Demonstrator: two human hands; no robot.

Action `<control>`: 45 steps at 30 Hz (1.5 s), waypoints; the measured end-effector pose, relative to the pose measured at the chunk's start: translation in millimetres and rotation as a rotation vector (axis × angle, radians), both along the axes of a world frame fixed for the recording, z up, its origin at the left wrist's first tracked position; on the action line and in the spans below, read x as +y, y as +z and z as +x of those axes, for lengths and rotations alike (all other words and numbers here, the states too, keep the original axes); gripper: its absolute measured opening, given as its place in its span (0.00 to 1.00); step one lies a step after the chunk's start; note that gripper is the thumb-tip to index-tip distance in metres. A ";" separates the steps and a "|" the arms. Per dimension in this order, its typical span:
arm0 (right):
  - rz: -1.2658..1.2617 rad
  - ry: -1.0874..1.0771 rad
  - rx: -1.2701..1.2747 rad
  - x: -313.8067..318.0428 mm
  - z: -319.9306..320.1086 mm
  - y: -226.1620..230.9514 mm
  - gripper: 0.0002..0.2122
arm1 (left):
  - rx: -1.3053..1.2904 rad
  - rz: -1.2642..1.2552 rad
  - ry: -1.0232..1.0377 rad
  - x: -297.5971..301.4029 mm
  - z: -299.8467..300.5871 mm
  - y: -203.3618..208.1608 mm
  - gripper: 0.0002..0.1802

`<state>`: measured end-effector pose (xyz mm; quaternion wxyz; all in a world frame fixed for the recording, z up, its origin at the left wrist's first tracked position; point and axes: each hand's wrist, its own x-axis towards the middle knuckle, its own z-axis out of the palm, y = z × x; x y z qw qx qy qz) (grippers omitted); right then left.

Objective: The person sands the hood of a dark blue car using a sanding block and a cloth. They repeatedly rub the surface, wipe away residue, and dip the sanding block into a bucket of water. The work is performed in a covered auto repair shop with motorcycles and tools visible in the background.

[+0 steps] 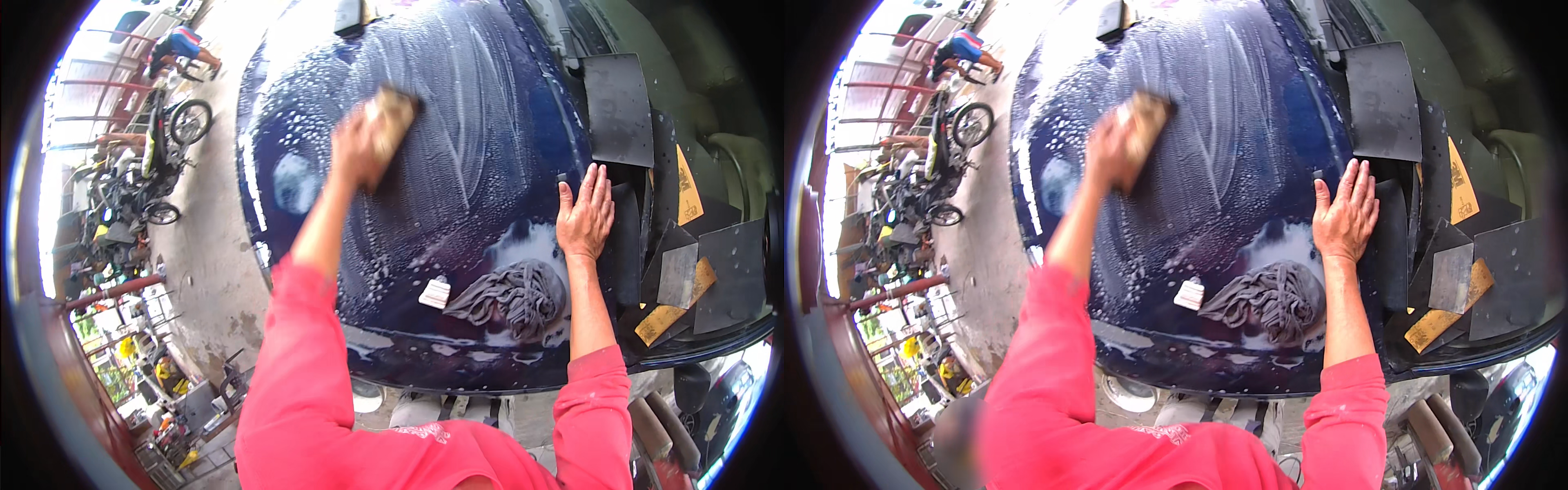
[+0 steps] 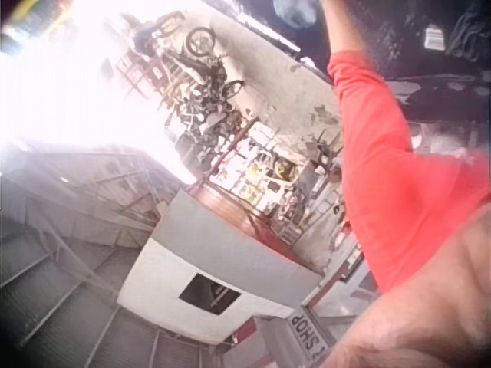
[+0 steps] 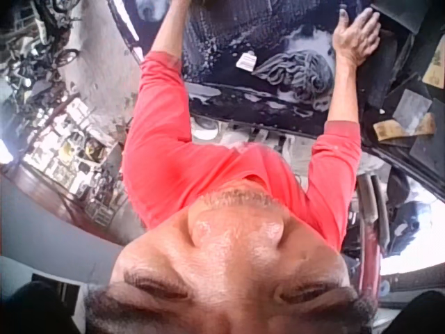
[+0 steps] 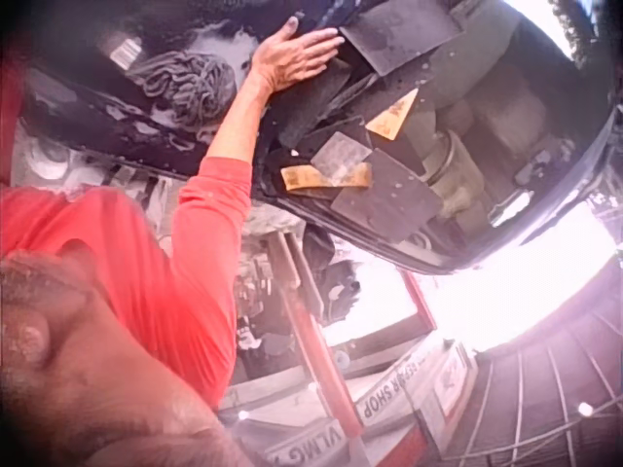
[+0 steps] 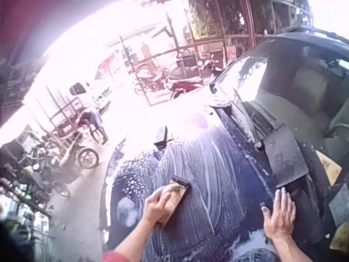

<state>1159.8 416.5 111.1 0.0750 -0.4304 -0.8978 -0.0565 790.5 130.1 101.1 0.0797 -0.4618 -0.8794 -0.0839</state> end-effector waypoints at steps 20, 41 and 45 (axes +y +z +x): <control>0.066 0.049 0.043 9.6 4.0 -13.9 0.39 | 0.134 0.319 -0.065 -99.0 71.7 -5.8 0.26; 0.038 -0.005 -0.003 3.0 0.2 -6.4 0.38 | -0.228 0.458 0.220 -128.6 144.1 -8.0 0.27; 0.040 -0.017 0.009 1.5 -0.2 -5.3 0.38 | -0.598 0.670 0.448 -174.5 271.7 18.4 0.26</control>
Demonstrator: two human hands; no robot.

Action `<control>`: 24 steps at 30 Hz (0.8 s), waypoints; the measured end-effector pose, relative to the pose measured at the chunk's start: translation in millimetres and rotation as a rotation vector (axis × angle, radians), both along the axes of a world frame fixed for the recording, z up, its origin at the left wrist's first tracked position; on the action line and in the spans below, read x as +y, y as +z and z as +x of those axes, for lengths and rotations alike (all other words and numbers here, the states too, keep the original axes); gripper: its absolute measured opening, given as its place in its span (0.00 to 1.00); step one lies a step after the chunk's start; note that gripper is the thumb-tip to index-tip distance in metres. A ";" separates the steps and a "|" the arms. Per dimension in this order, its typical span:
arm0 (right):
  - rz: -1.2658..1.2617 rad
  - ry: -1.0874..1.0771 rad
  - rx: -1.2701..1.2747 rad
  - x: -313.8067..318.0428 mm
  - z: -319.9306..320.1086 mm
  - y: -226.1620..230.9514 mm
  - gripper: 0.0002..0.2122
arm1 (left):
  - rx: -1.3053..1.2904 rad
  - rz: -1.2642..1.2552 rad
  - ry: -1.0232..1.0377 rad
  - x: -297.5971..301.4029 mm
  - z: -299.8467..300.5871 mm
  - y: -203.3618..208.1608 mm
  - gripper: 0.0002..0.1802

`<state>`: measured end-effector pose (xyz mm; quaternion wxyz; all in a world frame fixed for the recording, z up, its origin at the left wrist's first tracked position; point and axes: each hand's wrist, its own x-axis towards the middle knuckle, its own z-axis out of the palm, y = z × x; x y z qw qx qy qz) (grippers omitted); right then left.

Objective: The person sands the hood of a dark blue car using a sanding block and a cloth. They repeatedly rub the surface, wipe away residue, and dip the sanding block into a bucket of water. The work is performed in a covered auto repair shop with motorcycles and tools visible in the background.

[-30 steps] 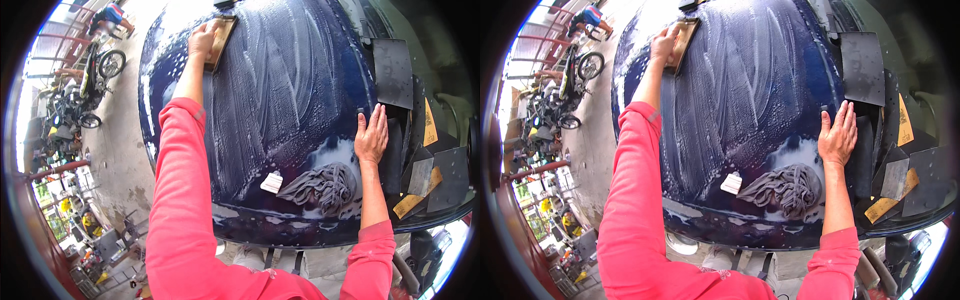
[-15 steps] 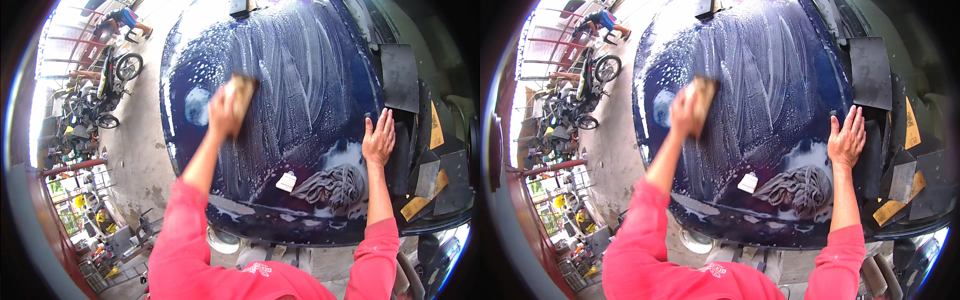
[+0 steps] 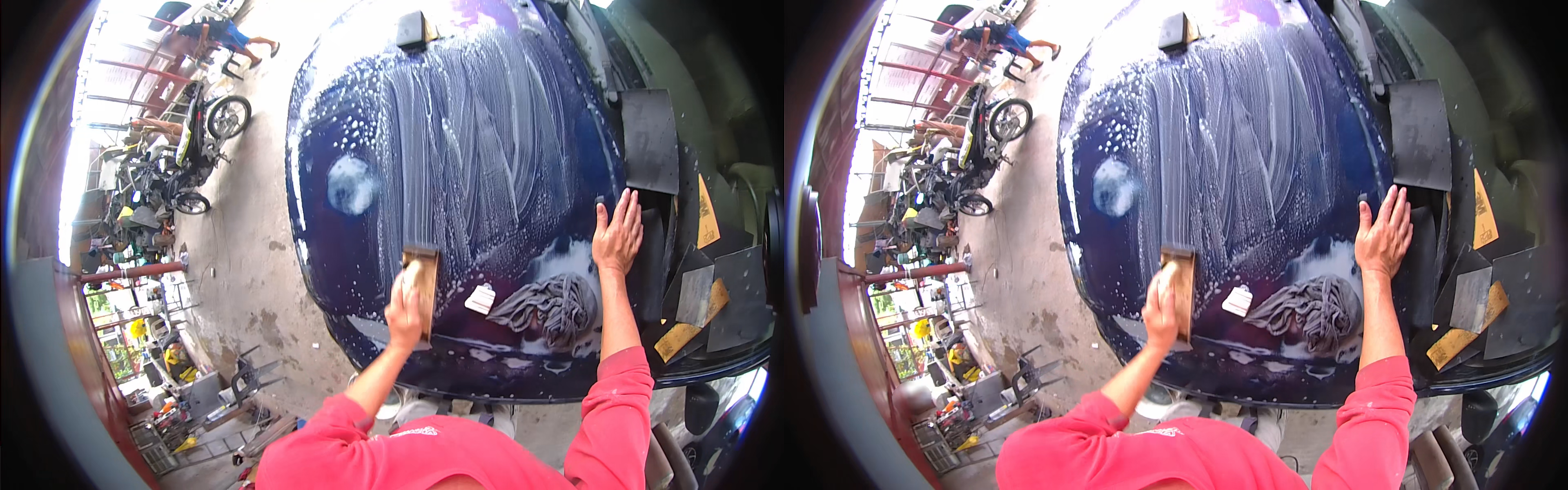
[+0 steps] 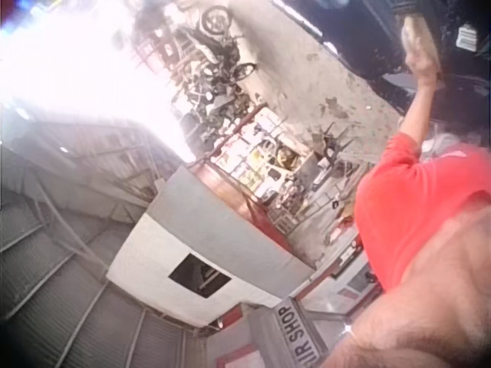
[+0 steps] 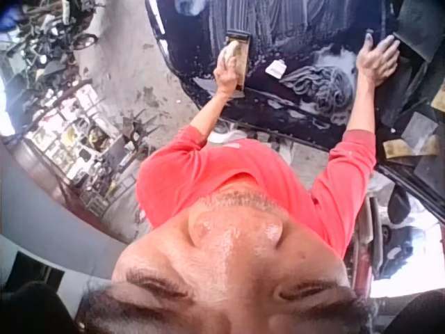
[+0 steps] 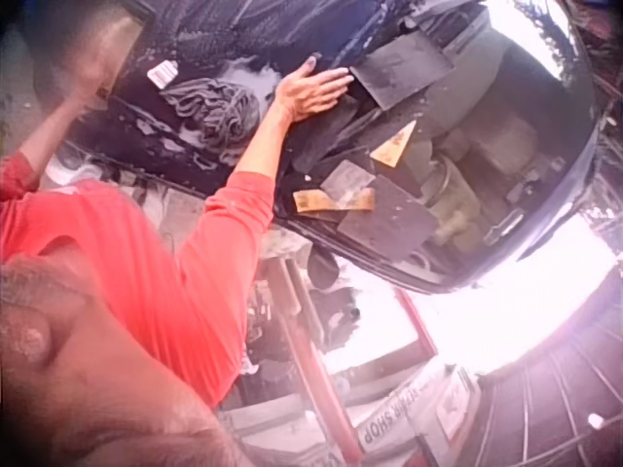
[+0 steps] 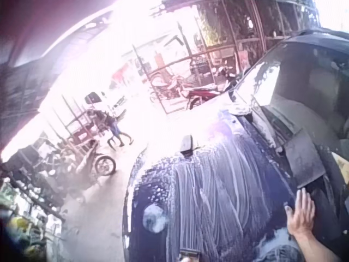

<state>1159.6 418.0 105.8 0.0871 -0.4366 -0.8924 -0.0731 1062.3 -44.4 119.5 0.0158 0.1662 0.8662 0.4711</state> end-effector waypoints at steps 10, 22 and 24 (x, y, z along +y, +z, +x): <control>0.053 0.088 0.040 14.2 9.5 -19.4 0.39 | -0.008 -0.123 0.165 211.8 -411.9 -36.9 0.33; 0.034 0.008 -0.024 5.0 1.2 -9.5 0.38 | 0.018 0.027 0.009 37.2 -42.9 0.0 0.27; 0.064 0.040 0.007 6.9 4.5 -12.6 0.38 | 0.153 0.066 -0.033 89.1 -161.3 -17.0 0.23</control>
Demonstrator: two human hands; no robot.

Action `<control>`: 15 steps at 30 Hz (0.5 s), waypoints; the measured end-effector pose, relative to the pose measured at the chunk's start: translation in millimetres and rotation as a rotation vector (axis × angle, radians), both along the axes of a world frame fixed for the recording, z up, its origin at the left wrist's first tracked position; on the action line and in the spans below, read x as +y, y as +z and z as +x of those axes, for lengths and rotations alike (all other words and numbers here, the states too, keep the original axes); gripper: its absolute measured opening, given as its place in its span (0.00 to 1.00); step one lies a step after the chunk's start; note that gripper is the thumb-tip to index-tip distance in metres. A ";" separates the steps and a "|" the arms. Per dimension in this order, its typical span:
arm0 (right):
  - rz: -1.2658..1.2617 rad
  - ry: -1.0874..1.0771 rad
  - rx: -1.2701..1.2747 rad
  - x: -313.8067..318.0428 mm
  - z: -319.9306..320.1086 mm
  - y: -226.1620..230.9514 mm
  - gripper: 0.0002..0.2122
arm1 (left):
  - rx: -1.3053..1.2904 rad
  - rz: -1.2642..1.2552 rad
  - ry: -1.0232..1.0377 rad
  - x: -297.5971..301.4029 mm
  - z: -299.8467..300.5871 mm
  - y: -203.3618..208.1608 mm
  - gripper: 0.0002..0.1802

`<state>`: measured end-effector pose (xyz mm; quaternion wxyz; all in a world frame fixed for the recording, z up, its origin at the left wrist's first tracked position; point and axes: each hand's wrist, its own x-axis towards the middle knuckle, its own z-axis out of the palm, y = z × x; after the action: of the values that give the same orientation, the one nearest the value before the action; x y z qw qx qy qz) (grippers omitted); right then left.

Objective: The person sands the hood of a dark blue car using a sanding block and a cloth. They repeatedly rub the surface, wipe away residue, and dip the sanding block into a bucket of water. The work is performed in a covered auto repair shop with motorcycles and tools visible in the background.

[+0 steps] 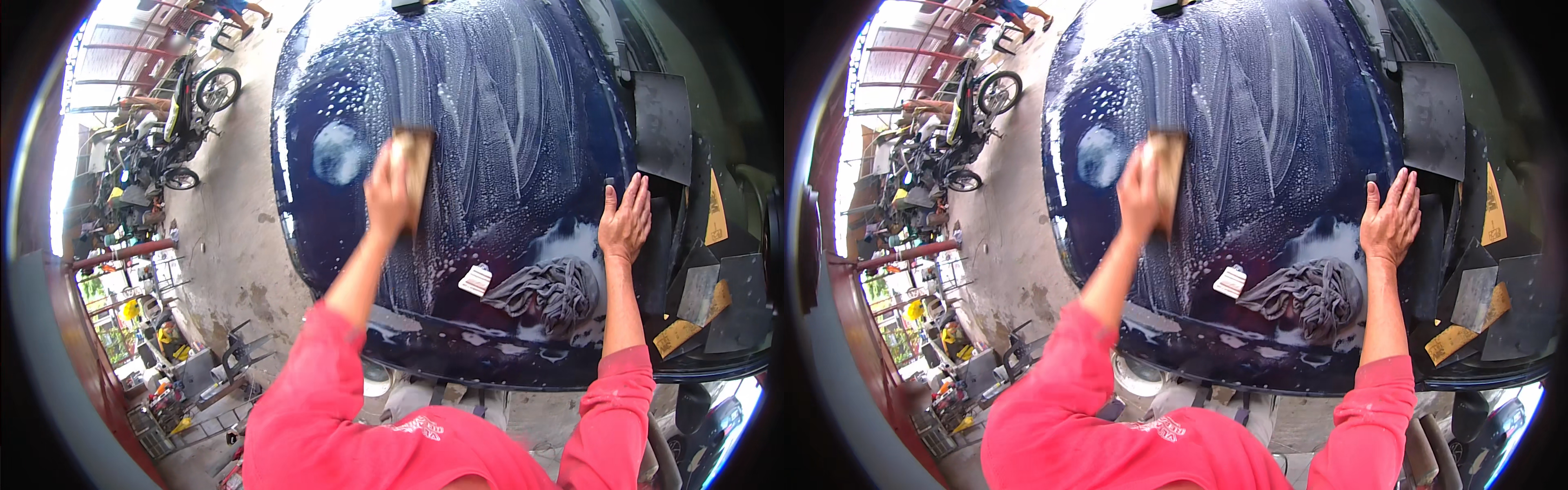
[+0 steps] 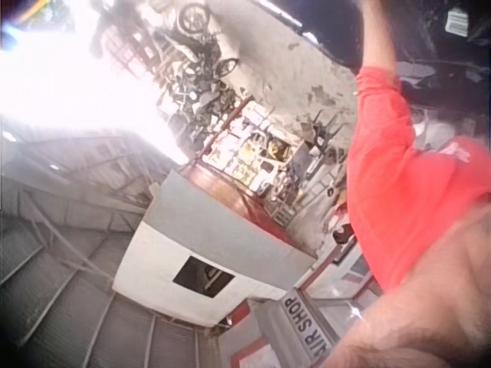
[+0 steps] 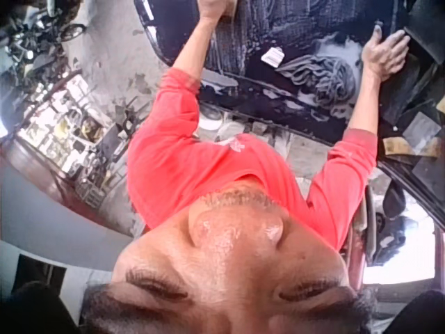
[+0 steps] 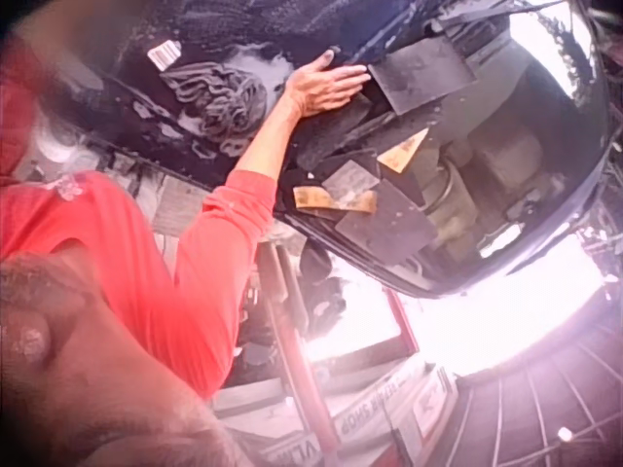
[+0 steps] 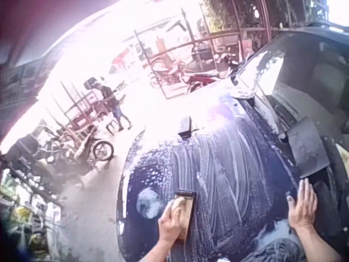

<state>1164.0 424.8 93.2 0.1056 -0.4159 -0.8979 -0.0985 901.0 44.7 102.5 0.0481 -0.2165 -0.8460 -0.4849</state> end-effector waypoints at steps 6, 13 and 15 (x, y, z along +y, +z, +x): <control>-0.042 0.005 0.034 6.1 3.1 -5.4 0.38 | -0.038 -0.222 0.117 94.2 -215.7 -32.0 0.29; -0.043 -0.020 0.003 -0.5 -3.9 4.9 0.39 | -0.228 0.141 -0.270 -93.8 158.9 22.3 0.26; -0.045 -0.024 0.003 -2.1 -3.9 6.1 0.39 | -0.276 -0.127 -0.292 -123.3 183.6 23.3 0.28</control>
<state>1160.2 422.8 99.3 0.0965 -0.4291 -0.8947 -0.0786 1084.6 -78.6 125.8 -0.1526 -0.2709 -0.8331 -0.4574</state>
